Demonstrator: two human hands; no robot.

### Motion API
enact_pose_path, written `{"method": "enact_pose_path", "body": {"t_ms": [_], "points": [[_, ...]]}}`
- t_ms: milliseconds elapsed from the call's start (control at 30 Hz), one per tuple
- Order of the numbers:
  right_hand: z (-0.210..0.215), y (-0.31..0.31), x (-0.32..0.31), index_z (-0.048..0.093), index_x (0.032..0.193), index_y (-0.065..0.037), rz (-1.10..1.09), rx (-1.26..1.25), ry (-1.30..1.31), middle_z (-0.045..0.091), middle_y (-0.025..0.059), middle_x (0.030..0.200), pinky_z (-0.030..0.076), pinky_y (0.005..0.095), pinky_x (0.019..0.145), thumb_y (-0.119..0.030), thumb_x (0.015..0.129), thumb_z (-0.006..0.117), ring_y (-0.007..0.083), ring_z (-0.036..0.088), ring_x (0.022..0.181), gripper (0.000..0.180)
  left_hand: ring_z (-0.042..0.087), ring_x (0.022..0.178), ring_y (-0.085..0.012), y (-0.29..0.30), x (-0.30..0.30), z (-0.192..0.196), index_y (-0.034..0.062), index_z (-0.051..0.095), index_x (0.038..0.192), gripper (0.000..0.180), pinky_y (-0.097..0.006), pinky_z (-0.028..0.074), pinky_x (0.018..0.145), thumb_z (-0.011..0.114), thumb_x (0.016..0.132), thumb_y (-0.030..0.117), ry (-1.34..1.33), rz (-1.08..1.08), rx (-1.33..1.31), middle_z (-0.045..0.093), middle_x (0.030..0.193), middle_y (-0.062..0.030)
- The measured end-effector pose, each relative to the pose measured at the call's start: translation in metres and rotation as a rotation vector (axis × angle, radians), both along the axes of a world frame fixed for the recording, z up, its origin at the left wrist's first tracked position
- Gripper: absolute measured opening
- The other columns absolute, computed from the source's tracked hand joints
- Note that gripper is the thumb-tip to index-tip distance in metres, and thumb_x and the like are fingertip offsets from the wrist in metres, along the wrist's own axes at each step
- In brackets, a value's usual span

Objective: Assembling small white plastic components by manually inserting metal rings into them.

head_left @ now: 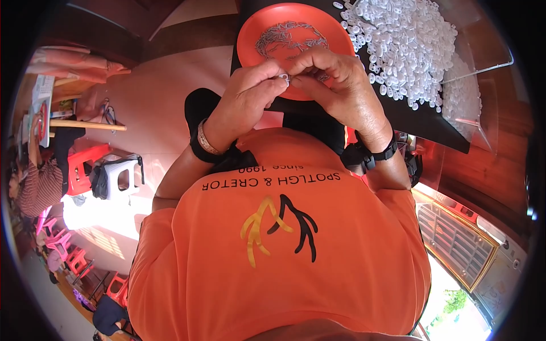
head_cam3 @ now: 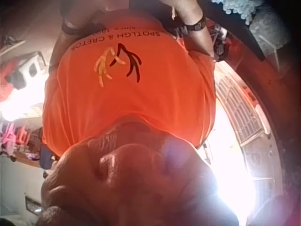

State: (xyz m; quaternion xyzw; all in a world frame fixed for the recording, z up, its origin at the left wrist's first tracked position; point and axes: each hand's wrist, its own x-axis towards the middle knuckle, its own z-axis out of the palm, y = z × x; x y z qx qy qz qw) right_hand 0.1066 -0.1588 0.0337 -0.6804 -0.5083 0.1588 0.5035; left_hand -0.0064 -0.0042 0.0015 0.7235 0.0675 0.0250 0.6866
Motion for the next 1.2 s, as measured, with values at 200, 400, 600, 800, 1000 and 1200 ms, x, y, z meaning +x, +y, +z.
{"method": "enact_pose_path", "body": {"t_ms": [200,400,600,800,1000,1200], "points": [[-0.003,0.002,-0.001,0.060,0.090,-0.001,-0.023,-0.013,0.037,0.066,0.0077,0.080,0.053,0.0263,0.068,0.003,0.079,0.063,0.0177,0.068,0.078,0.012,0.039,0.055,-0.0043,-0.001,0.002,-0.009,0.0021,0.057,0.085,0.023,-0.021,0.030,0.050,0.051,0.088,0.024,-0.139,0.009,0.087,0.044,0.059,0.0033],[0.001,0.003,0.003,0.060,0.089,-0.001,0.027,-0.057,0.036,0.066,0.0077,0.080,0.052,0.0263,0.067,0.003,0.080,0.062,0.0173,0.067,0.077,0.011,0.036,0.059,-0.0070,-0.003,0.002,0.002,-0.0034,0.051,0.081,0.018,-0.026,0.033,0.052,0.049,0.088,0.014,-0.039,-0.024,-0.002,0.042,0.061,-0.0001],[0.000,0.005,0.004,0.060,0.089,-0.001,-0.001,-0.045,0.076,0.065,0.0070,0.081,0.052,0.0254,0.069,0.004,0.080,0.062,0.0151,0.066,0.077,0.010,0.036,0.054,-0.0032,0.001,0.005,0.000,0.0033,0.052,0.080,0.023,-0.021,0.027,0.048,0.048,0.090,0.024,-0.096,-0.006,0.063,0.042,0.059,0.0041],[-0.009,0.013,0.003,0.060,0.103,0.000,-0.077,0.088,0.431,0.064,0.0041,0.091,0.051,0.0240,0.073,-0.003,0.086,0.063,0.0106,0.062,0.081,0.018,0.042,0.056,-0.0045,0.000,0.013,0.002,0.0069,0.051,0.078,0.020,-0.019,0.031,0.049,0.046,0.090,0.022,-0.086,0.116,-0.190,0.046,0.063,0.0031],[-0.007,0.010,0.005,0.062,0.100,0.000,-0.151,0.047,0.397,0.065,0.0049,0.089,0.051,0.0238,0.073,-0.006,0.087,0.063,0.0101,0.062,0.082,0.015,0.039,0.054,-0.0059,0.000,0.020,0.006,0.0030,0.052,0.078,0.019,-0.021,0.032,0.051,0.048,0.088,0.019,-0.107,0.133,-0.227,0.044,0.059,0.0013],[-0.010,0.011,0.005,0.060,0.092,0.001,-0.173,0.020,0.249,0.065,0.0064,0.081,0.051,0.0255,0.065,-0.006,0.087,0.061,0.0125,0.063,0.071,0.009,0.041,0.056,-0.0052,0.000,0.021,0.006,0.0064,0.051,0.078,0.021,-0.020,0.032,0.050,0.047,0.090,0.023,-0.097,0.093,-0.179,0.046,0.063,0.0027]]}}
